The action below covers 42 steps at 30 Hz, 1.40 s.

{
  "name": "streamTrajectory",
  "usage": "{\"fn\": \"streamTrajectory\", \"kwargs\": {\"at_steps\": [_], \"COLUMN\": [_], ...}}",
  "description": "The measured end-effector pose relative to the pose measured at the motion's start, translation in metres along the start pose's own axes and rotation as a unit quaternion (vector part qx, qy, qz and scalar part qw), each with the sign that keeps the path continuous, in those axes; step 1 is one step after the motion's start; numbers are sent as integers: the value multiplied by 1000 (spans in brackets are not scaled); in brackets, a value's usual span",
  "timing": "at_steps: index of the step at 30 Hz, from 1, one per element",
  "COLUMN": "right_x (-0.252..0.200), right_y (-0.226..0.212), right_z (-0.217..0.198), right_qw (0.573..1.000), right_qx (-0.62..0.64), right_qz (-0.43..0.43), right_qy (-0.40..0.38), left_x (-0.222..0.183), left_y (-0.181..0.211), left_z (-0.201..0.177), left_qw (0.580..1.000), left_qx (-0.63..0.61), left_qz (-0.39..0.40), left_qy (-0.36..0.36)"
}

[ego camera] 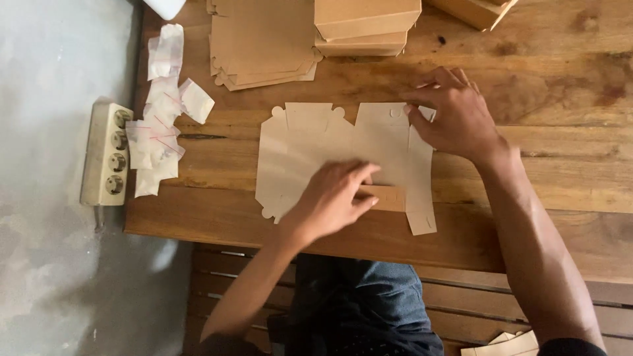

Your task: Folding and assembling cardboard boxes from flat templates on a wooden surface.

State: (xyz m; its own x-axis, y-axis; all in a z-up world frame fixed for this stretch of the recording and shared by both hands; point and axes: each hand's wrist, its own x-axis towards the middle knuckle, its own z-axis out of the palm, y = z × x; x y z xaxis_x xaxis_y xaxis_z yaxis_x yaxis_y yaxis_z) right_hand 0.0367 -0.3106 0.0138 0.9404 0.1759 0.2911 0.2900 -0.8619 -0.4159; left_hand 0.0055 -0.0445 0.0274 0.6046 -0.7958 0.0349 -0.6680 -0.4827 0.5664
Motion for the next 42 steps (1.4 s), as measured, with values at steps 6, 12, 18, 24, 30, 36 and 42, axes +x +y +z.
{"fn": "streamTrajectory", "kwargs": {"at_steps": [6,12,18,24,30,36,42], "right_x": [0,1,2,1,-1,9,5], "right_y": [-7,-17,-17,-14,-13,-27,-21], "right_z": [5,11,23,19,18,-5,-4], "right_qw": [1000,997,988,993,998,984,988], "right_qx": [-19,-53,-148,-106,-66,154,45], "right_qz": [-13,-33,-26,-34,-4,65,-142], "right_qy": [17,50,18,39,24,-64,-45], "left_x": [35,56,46,47,48,59,54], "left_y": [-7,-46,-46,-46,-46,-81,-53], "left_z": [-41,-45,-18,-20,-22,21,-13], "left_qw": [995,987,980,979,973,931,876], "left_qx": [-68,-156,-161,-157,-195,-301,-400], "left_qz": [-25,-42,10,16,-2,59,-57], "left_qy": [-66,-18,114,126,124,195,265]}}
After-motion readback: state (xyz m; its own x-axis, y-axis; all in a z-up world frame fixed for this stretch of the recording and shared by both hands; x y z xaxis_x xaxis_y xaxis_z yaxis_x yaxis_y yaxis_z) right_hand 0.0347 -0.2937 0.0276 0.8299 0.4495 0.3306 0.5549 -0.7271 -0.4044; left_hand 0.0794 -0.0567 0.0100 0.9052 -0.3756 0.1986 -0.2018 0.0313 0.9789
